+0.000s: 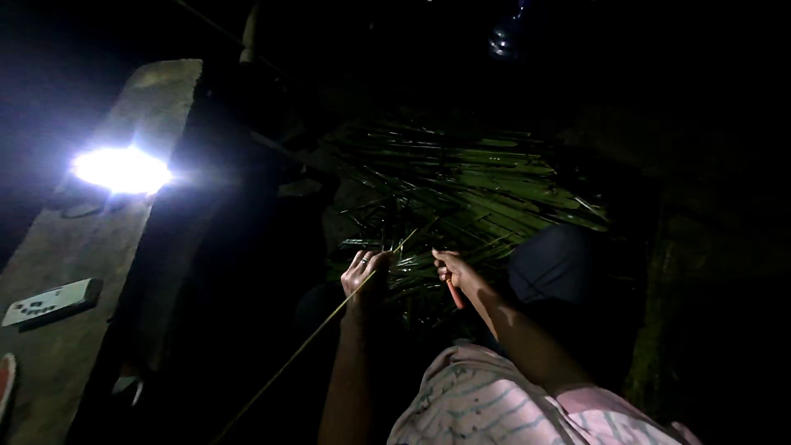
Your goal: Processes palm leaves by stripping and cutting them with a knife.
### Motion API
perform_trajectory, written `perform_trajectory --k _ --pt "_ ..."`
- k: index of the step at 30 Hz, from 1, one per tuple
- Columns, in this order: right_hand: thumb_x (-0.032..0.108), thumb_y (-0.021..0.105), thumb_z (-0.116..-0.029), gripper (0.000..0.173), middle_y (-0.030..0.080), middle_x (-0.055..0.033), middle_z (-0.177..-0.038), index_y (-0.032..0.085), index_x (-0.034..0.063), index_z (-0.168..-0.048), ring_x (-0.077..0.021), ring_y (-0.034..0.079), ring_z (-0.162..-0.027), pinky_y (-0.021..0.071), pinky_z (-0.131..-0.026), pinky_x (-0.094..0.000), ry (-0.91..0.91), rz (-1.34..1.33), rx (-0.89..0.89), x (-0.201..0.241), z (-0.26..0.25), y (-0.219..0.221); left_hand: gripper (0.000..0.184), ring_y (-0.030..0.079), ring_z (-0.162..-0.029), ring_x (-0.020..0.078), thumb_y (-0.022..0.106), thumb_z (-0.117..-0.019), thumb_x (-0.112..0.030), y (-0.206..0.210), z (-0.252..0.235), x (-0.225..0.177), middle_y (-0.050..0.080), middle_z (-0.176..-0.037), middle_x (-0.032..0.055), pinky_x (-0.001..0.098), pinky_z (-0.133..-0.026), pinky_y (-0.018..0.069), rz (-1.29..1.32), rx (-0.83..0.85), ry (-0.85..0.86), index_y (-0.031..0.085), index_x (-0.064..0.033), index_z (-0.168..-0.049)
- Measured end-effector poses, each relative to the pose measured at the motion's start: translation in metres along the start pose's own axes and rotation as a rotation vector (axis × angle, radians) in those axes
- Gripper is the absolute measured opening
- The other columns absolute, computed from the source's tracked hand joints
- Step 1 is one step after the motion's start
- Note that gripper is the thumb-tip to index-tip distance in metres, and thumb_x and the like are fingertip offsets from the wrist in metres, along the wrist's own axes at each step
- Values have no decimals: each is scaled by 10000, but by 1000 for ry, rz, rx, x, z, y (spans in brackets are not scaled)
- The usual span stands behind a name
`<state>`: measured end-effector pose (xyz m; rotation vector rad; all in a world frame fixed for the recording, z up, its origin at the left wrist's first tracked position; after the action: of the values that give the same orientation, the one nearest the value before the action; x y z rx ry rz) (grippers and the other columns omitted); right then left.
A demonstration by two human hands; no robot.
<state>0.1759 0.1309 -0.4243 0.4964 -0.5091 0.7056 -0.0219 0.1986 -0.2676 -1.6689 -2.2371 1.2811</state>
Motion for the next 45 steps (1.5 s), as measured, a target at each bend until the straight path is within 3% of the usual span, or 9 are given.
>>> perform_trajectory --k 3,8,16,24,27,29,34,41,45 --pt "156 736 -938 530 569 -39 -826 483 -22 -1368 -28 452 -559 402 -507 -190 -471 299 72 26 38 22 190 739 -859 238 629 -971 -161 4 2 2 759 -883 105 382 -781 600 -68 78 -107 760 -31 -925" --pt "143 752 -890 294 748 -103 -957 733 -58 -1104 -47 681 -866 558 -850 -222 -1009 577 265 42 87 39 202 689 -756 61 622 -994 -139 21 6 5 726 -848 52 247 -743 599 422 87 -270 716 38 -971" --pt "78 727 -901 72 705 48 -835 719 31 -955 23 620 -693 552 -651 -172 -1327 262 -29 114 157 -38 338 701 -916 77 639 -1010 -220 31 1 -16 727 -1050 69 266 -817 608 785 162 -255 655 83 -1158" --pt "181 698 -965 214 546 39 -797 614 64 -1123 6 420 -503 388 -449 -162 -785 105 -1058 112 233 -346 176 700 -767 45 549 -1008 -28 18 -6 -21 732 -911 -2 232 -718 615 729 97 -390 657 77 -1100" --pt "196 682 -984 412 645 -259 -1104 605 -94 -1267 -285 627 -885 538 -806 -432 -436 385 -1222 34 219 -427 160 704 -777 44 567 -1004 -33 19 -12 -26 731 -914 -11 234 -729 619 737 131 -406 660 66 -1088" --pt "193 641 -1017 491 544 -362 -1365 531 -140 -1360 -461 550 -1260 416 -1093 -563 -234 482 -1214 -17 207 -453 163 697 -770 43 571 -1003 -45 21 -17 -29 723 -902 -12 231 -718 614 735 174 -386 662 59 -1089" --pt "220 687 -996 641 440 -354 -1487 419 -114 -1473 -460 433 -1394 348 -1162 -538 -209 408 -1136 -45 187 -431 175 697 -796 38 591 -1008 -81 20 -42 -25 729 -935 -2 239 -734 614 728 269 -268 669 46 -1099" --pt "187 715 -970 509 645 -340 -1113 543 -135 -1325 -445 648 -1005 520 -925 -574 -827 773 -772 150 159 -256 214 667 -773 44 613 -1015 -130 27 -81 20 712 -954 51 260 -730 588 493 403 -449 670 21 -1155" --pt "207 736 -938 384 708 -231 -980 672 -21 -1241 -394 694 -914 538 -859 -612 -912 1199 -306 209 90 -122 253 722 -909 306 639 -1017 -173 48 -73 55 730 -1031 197 547 -875 567 188 441 -591 686 10 -1185"
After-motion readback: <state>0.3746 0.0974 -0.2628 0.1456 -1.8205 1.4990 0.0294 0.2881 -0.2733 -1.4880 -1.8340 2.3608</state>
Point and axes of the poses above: each hand's wrist, its own z-axis away from the middle knuckle, its own y-axis out of the palm, x = y × z, the point moved 3 cm from there along -z, towards the middle knuckle
